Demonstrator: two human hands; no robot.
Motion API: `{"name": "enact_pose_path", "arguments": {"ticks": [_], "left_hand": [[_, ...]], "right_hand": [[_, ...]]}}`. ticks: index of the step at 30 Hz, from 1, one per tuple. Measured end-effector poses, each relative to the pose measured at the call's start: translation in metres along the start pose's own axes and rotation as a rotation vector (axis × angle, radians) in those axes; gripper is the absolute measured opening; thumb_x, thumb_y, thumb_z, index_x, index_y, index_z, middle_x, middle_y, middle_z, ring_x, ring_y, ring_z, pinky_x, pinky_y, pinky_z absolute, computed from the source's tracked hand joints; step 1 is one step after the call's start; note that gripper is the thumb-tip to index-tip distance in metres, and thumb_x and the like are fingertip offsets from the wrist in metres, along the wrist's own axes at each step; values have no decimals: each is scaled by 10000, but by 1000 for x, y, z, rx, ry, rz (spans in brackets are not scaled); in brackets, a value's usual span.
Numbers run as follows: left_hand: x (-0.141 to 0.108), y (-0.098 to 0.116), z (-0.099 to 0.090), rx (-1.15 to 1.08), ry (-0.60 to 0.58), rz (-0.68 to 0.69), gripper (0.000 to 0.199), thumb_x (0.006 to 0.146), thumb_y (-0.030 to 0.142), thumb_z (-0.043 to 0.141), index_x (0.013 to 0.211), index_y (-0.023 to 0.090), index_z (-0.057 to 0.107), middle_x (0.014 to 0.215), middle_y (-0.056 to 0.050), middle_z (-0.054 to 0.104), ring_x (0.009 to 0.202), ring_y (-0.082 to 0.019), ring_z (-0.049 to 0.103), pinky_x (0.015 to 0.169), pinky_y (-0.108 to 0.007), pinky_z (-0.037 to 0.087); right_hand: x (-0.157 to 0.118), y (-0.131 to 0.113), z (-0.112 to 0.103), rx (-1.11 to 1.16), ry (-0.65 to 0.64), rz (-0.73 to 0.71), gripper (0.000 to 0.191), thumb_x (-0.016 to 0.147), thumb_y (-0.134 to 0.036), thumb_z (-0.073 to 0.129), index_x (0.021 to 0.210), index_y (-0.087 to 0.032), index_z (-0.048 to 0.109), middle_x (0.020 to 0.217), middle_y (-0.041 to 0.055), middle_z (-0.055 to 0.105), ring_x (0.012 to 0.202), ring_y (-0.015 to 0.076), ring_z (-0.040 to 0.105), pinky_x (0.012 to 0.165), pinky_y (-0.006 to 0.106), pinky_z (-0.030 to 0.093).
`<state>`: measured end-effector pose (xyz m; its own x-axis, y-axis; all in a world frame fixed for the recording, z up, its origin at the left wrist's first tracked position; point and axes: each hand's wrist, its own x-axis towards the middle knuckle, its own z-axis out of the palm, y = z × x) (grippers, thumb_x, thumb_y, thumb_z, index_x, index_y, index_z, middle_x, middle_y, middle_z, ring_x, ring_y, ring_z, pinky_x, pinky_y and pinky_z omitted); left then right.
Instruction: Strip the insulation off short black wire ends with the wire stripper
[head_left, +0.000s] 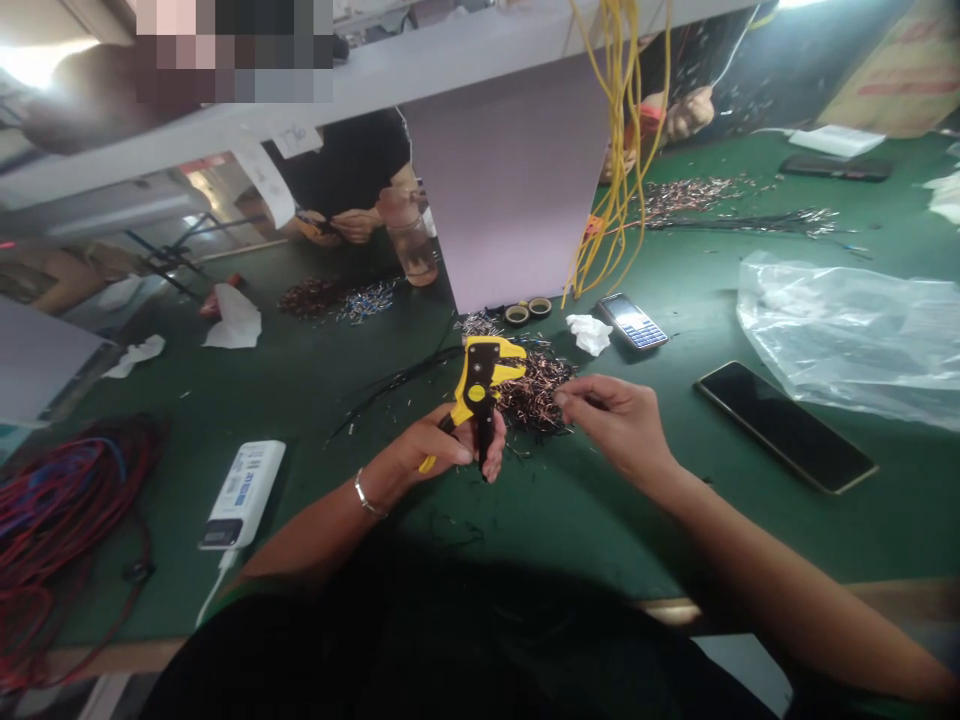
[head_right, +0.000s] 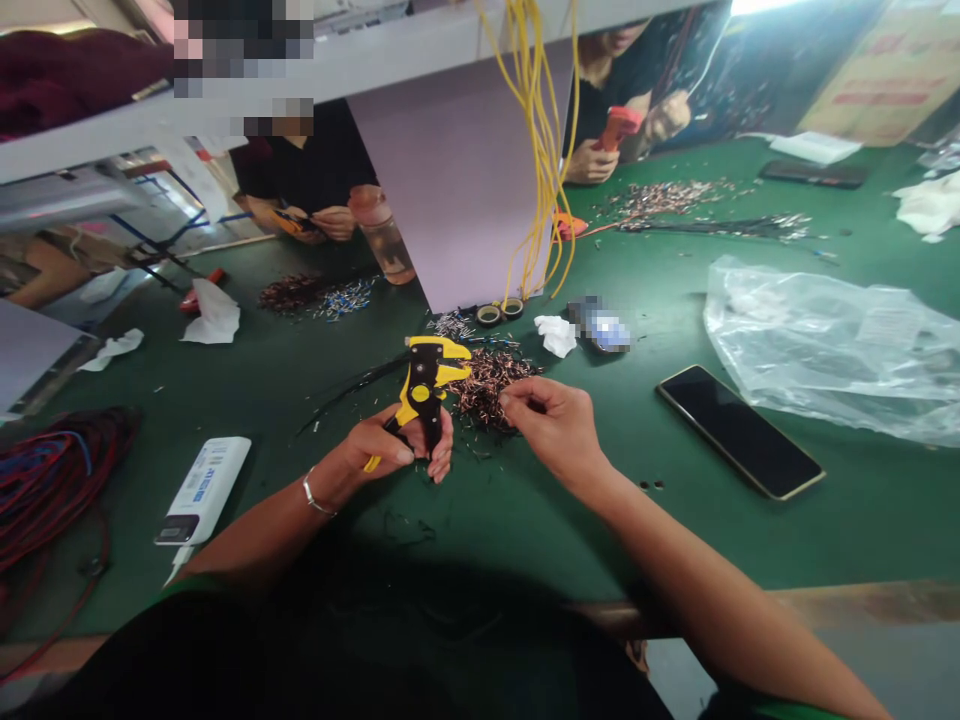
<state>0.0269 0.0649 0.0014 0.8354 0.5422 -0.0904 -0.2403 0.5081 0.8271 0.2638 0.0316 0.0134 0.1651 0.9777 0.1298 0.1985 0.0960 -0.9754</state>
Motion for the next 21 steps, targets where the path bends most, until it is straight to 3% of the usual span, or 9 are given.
{"name": "enact_pose_path", "arguments": {"ticks": [4, 12, 21], "left_hand": [[0, -2, 3, 21, 11, 2, 457, 593, 172, 693, 1041, 111, 630, 827, -91, 631, 696, -210, 602, 690, -403, 512], [1, -8, 12, 79, 38, -19, 462, 604, 181, 760, 1040, 116, 622, 830, -72, 651, 714, -192, 628, 716, -371, 525], [0, -11, 10, 166, 42, 2, 426, 634, 176, 752, 1042, 144, 635, 879, -72, 658, 748, -195, 639, 730, -357, 522]], "right_hand": [[-7, 0, 5, -145, 16, -127, 140, 761, -270, 649, 681, -203, 742, 589, 15, 679, 520, 142, 572, 509, 287, 460], [-21, -3, 16, -420, 81, -667, 211, 882, -156, 556, 780, -178, 739, 615, 40, 699, 525, 149, 628, 523, 276, 503], [-28, -5, 19, -540, 24, -886, 210, 913, -105, 548, 757, -137, 685, 552, 30, 607, 483, 143, 526, 493, 287, 459]]}}
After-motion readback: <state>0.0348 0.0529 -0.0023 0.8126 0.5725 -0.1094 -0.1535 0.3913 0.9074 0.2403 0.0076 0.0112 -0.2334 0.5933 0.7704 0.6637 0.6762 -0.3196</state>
